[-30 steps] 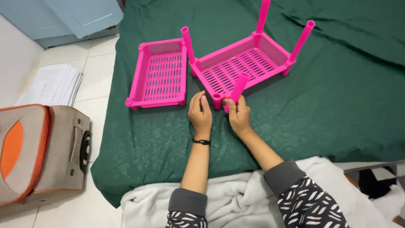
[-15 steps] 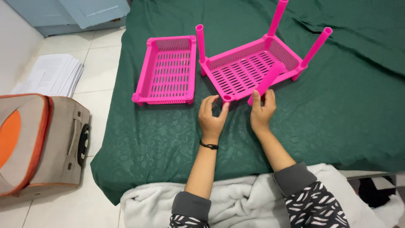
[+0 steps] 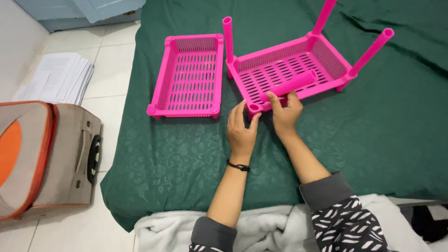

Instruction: The person assembles two pink plastic storage baskets by inserting cylindrical legs into corner sockets and stacking the baskets together. The person handles the baskets and legs by hand, aligning and pressing the parts until the two-tier unit is formed.

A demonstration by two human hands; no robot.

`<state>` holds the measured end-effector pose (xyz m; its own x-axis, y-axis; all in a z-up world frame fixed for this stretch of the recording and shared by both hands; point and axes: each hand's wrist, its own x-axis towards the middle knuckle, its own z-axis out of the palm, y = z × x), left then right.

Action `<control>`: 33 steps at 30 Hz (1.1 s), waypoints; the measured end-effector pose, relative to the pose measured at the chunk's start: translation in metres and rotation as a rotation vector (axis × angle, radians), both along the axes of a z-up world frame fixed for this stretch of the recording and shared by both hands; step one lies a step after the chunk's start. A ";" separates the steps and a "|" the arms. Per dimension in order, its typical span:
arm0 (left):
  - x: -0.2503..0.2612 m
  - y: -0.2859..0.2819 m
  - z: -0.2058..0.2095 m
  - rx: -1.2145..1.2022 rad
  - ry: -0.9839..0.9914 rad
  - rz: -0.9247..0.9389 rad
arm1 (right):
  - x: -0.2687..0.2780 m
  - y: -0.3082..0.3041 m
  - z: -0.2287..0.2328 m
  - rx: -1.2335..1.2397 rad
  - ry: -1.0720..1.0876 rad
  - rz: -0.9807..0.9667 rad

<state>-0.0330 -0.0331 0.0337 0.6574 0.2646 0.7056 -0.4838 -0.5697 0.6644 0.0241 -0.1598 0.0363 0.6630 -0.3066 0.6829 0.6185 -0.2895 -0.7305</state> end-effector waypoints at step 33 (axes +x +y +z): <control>0.006 0.004 -0.004 -0.105 0.007 -0.077 | -0.007 0.001 0.005 0.102 0.227 0.436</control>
<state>-0.0269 -0.0288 0.0302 0.6836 0.2851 0.6719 -0.5187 -0.4578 0.7220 0.0169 -0.1588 0.0415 0.8727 -0.0256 0.4877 0.4883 0.0402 -0.8717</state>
